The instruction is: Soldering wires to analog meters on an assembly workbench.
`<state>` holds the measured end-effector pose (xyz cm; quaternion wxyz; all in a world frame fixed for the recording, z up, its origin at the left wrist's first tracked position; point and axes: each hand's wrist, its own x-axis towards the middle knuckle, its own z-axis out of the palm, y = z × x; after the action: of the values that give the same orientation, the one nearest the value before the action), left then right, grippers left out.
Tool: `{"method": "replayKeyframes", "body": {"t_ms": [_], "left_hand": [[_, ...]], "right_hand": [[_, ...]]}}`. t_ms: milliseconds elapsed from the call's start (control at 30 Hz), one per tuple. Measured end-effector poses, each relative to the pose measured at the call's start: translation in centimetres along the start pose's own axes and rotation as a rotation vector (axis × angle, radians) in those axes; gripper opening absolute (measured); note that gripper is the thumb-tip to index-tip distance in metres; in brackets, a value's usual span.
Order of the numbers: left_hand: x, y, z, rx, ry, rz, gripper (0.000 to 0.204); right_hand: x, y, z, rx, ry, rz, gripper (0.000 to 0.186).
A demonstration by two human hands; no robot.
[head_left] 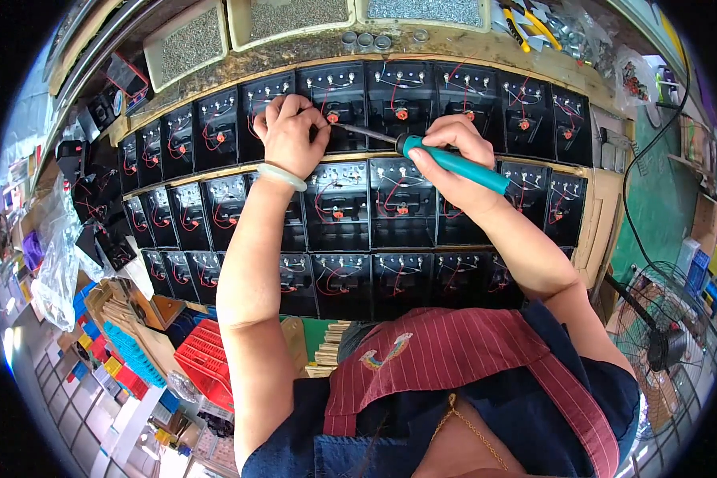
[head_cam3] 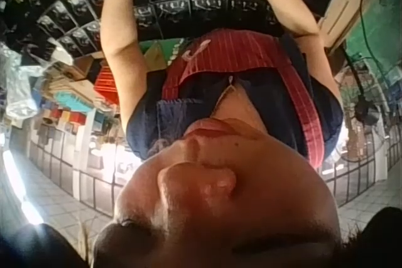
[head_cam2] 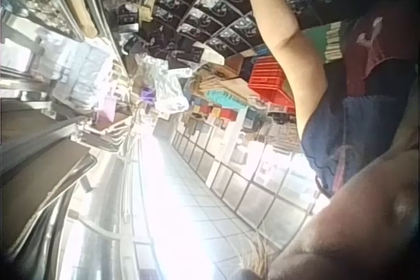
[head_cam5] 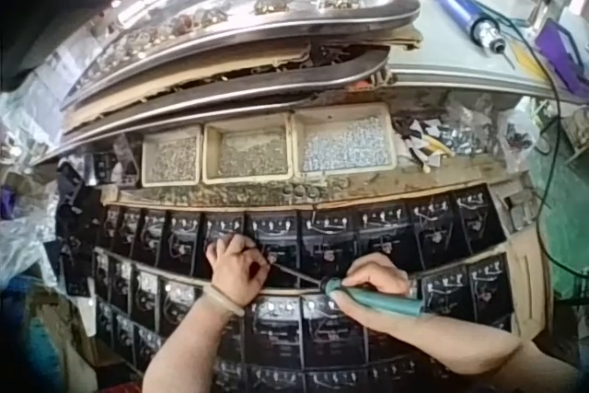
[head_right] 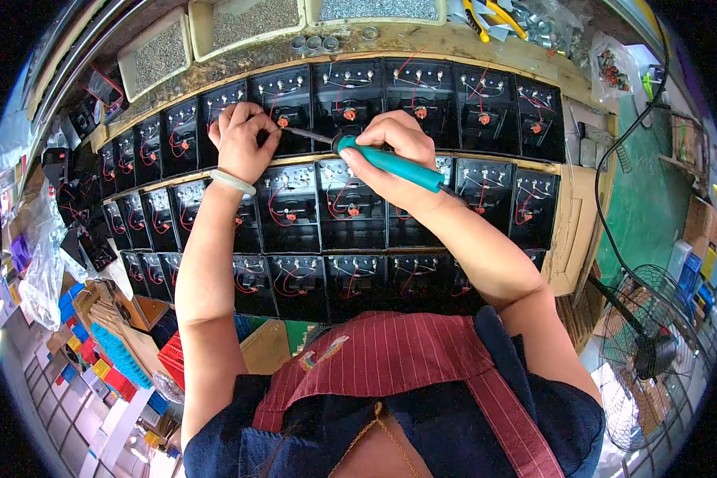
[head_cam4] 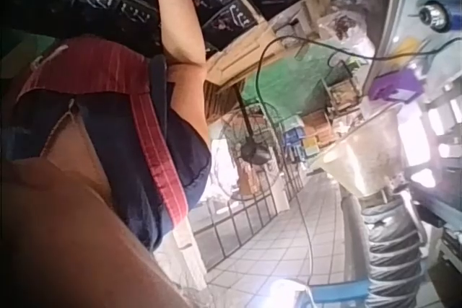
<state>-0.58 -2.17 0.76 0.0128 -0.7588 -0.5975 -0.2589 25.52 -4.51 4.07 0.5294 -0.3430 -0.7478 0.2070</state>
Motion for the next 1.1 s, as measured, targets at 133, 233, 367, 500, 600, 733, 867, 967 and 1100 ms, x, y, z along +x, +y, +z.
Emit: {"method": "replayKeyframes", "body": {"t_ms": [133,233,367,500,600,733,867,967,1100], "left_hand": [[0.0,-0.3,0.2,-0.013,0.004,0.001,0.008],[-0.1,-0.3,0.1,-0.003,0.006,-0.002,0.008],[0.0,0.1,0.1,0.002,0.010,0.001,0.008],[0.1,0.0,0.0,0.028,0.006,0.001,0.008],[0.3,0.1,0.0,0.033,0.003,-0.005,0.008],[0.6,0.0,0.0,0.028,0.004,0.006,0.008],[1.5,-0.2,0.1,-0.184,0.134,-0.065,0.029],[2.5,0.8,0.0,-0.127,0.225,-0.164,0.032],[3.1,-0.9,0.5,-0.114,0.168,-0.140,0.034]], "right_hand": [[-0.2,-0.6,-0.7,0.054,0.028,0.057,0.022],[-0.4,-1.1,-2.2,0.152,0.080,0.123,0.019],[-1.0,-1.1,-4.6,0.180,0.136,0.163,0.019],[-1.6,-1.5,-6.4,0.175,0.177,0.170,0.018],[-2.1,-1.5,-7.4,0.203,0.199,0.197,0.018],[-2.7,-1.3,-8.5,0.181,0.228,0.205,0.019],[-3.1,-1.2,-9.7,0.161,0.237,0.210,0.019],[-3.2,-1.1,-10.1,0.178,0.249,0.226,0.019],[-3.3,-1.4,-10.5,0.208,0.264,0.240,0.019]]}}
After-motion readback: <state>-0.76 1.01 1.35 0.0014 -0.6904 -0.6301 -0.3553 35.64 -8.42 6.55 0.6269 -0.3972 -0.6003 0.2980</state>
